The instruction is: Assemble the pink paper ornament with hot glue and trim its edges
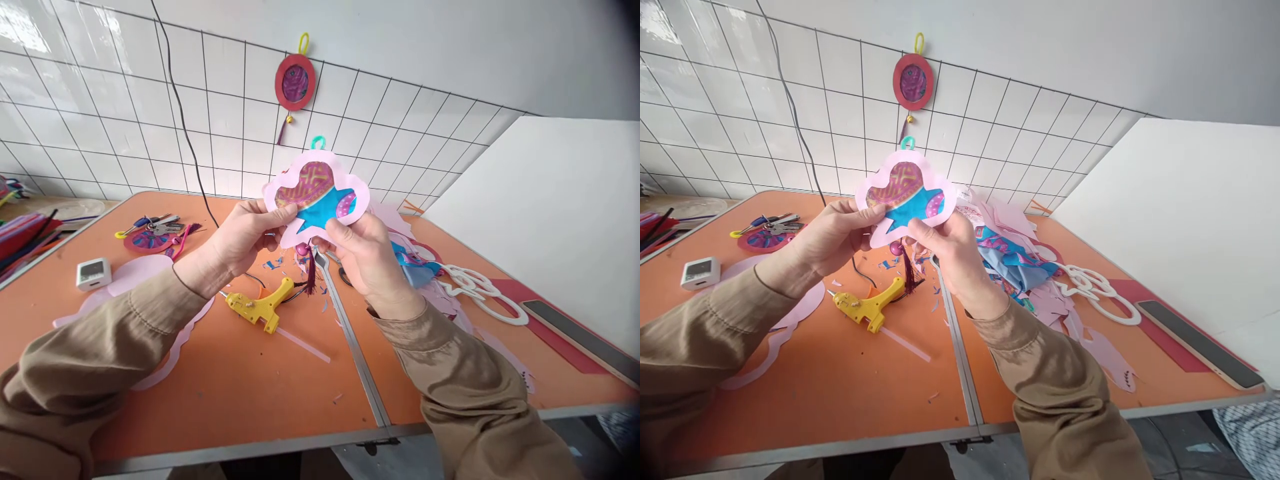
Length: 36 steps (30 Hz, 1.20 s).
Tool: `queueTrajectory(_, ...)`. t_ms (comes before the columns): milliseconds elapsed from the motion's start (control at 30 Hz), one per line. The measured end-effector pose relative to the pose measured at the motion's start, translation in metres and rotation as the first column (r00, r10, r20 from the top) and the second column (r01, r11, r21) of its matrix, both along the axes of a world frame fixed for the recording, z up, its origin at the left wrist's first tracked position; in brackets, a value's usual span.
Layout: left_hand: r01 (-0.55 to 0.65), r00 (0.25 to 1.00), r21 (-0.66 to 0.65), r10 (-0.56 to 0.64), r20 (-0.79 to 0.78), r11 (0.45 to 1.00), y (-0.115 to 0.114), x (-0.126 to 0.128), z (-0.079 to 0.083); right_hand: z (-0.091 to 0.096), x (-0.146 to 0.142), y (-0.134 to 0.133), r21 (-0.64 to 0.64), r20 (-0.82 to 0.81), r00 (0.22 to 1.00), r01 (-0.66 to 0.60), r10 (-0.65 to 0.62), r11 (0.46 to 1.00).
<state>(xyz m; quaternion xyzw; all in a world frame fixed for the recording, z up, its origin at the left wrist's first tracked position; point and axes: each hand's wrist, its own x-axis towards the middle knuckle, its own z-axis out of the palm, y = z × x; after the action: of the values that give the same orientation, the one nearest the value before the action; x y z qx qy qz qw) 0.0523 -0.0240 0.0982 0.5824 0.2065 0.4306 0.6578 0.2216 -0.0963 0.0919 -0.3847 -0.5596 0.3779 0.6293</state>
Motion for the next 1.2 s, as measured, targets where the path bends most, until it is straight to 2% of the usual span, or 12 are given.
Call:
queueTrajectory(133, 0.015, 1.000, 0.045, -0.014, -0.009, 0.999, -0.003, 0.001, -0.001, -0.007, -0.003, 0.004, 0.071, 0.049, 0.998, -0.034, 0.031, 0.997)
queueTrajectory(233, 0.023, 1.000, 0.051, -0.023, -0.016, 0.998, -0.006, 0.002, -0.002, -0.009, -0.007, 0.005, 0.055, -0.017, 0.999, 0.030, -0.029, 0.998)
queueTrajectory(300, 0.024, 1.000, 0.063, -0.024, -0.009, 0.998, -0.007, 0.002, -0.001, -0.008, -0.008, 0.004, 0.031, -0.042, 0.999, 0.029, -0.027, 0.999)
queueTrajectory(500, 0.026, 1.000, 0.081, -0.027, 0.001, 0.996, -0.003, 0.000, 0.002, 0.001, 0.004, 0.002, -0.018, -0.001, 0.986, -0.164, 0.164, 0.986)
queueTrajectory(567, 0.008, 1.000, 0.074, -0.009, 0.009, 0.997, -0.001, -0.001, 0.003, 0.003, 0.007, 0.004, -0.017, -0.042, 0.984, -0.175, 0.174, 0.984)
queueTrajectory(867, 0.005, 1.000, 0.053, -0.006, 0.021, 0.999, 0.002, 0.000, 0.000, -0.005, 0.006, 0.011, 0.128, -0.046, 0.999, 0.033, -0.027, 0.991)
queueTrajectory(967, -0.009, 1.000, 0.071, 0.008, 0.019, 0.997, 0.003, 0.000, 0.000, -0.005, 0.007, 0.013, 0.153, -0.091, 0.994, 0.066, -0.052, 0.986)
queueTrajectory(1033, -0.015, 1.000, 0.079, 0.013, 0.018, 0.997, 0.003, 0.000, 0.000, -0.002, 0.012, 0.013, 0.185, -0.153, 0.982, 0.137, -0.109, 0.973)
queueTrajectory(1100, -0.023, 1.000, 0.075, 0.022, 0.015, 0.997, 0.004, 0.000, 0.001, 0.003, 0.021, 0.013, 0.260, -0.219, 0.952, 0.270, -0.216, 0.927)
queueTrajectory(1200, -0.047, 0.999, 0.068, 0.047, 0.004, 0.997, 0.006, -0.001, 0.003, 0.016, 0.035, 0.009, 0.412, -0.255, 0.893, 0.448, -0.372, 0.794)
